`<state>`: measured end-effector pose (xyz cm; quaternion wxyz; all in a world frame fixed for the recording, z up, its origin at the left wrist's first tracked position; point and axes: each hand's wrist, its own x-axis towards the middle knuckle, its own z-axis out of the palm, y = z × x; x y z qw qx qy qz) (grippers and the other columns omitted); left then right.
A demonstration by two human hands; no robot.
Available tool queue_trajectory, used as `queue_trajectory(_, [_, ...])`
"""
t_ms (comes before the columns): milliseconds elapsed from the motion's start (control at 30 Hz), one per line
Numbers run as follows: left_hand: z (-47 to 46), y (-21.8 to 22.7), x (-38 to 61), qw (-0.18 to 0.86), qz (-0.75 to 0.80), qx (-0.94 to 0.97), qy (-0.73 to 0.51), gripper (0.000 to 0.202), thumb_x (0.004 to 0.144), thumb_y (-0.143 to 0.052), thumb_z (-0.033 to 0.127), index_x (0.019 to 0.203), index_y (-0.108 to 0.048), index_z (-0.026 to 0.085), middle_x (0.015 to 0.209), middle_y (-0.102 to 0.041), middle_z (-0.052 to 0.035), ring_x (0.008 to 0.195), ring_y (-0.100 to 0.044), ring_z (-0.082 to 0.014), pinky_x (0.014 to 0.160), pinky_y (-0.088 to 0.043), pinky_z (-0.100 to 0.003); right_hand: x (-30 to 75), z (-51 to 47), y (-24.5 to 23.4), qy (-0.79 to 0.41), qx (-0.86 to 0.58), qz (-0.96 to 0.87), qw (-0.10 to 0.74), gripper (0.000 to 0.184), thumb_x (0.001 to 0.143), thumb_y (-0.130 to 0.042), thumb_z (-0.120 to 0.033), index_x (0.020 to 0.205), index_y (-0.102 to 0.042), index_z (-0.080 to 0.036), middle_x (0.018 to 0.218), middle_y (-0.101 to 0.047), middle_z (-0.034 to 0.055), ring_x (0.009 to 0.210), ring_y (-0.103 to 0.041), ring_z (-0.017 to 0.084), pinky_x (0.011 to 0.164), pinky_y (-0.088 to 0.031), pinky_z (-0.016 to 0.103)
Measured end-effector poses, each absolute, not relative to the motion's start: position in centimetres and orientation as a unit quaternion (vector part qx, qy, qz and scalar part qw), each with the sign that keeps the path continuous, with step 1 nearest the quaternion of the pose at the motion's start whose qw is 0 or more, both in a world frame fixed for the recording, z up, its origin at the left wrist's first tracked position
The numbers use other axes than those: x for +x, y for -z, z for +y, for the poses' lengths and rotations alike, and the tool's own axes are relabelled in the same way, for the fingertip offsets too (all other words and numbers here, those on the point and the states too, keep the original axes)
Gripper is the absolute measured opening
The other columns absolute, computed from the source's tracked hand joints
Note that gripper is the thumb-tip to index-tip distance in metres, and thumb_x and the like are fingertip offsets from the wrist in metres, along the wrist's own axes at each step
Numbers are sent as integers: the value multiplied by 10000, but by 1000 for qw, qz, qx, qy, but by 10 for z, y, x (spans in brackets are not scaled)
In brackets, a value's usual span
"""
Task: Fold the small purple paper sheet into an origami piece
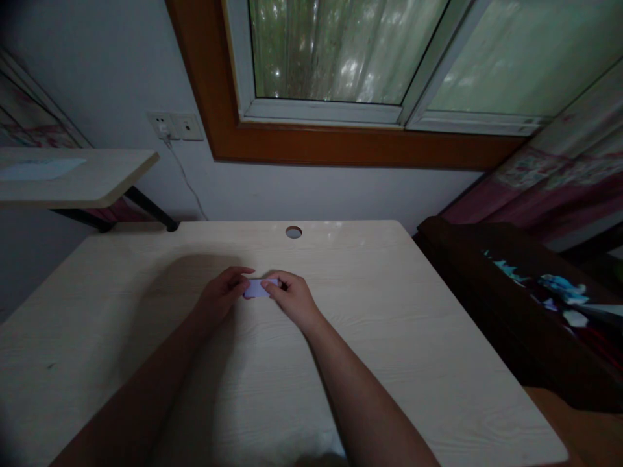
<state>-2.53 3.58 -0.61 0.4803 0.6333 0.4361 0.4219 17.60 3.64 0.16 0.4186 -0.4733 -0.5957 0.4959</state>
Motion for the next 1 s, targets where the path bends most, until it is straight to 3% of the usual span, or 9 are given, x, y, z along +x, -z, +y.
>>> queue_trajectory(167, [34,1,-26,438,440,663,-418,224,905,-531,268,1080,-651,198,890,-668,-28,775,-626,-138,725,-497,-253,177,38,-2,-529,-475,-557,430,240,782,-683,-407,780,-693,-168,597,-585,-19,568,-514,124,569,-387,253])
queue_trajectory(433, [36,-3,-24,289,363,771,-437,226,875,-556,167,1033,-701,241,1186,-596,-89,1108,-577,-203,933,-506,-365,181,41,-1,-580,-451,-528,427,300,759,-710,-458,779,-685,-160,603,-611,-11,540,-513,110,529,-375,241])
queue_trajectory(767, [36,-2,-28,311,411,729,-450,119,874,-636,292,921,-721,224,1016,-684,-68,969,-635,-189,906,-497,-341,176,38,-8,-612,-420,-516,428,300,787,-692,-460,770,-678,-161,703,-681,33,597,-562,120,612,-435,262])
queue_trajectory(900, [35,-2,-27,353,474,679,-435,144,854,-649,333,898,-702,205,856,-695,-31,821,-645,-167,785,-507,-286,174,35,-8,-573,-440,-520,456,371,877,-569,-520,949,-679,-172,828,-702,62,677,-590,141,603,-430,254])
queue_trajectory(1000, [35,-2,-27,374,496,656,-429,167,838,-658,357,845,-684,192,800,-689,-9,762,-633,-156,734,-497,-264,174,34,-10,-504,-440,-577,467,353,877,-598,-487,1092,-671,-216,1038,-690,75,838,-612,170,682,-459,268])
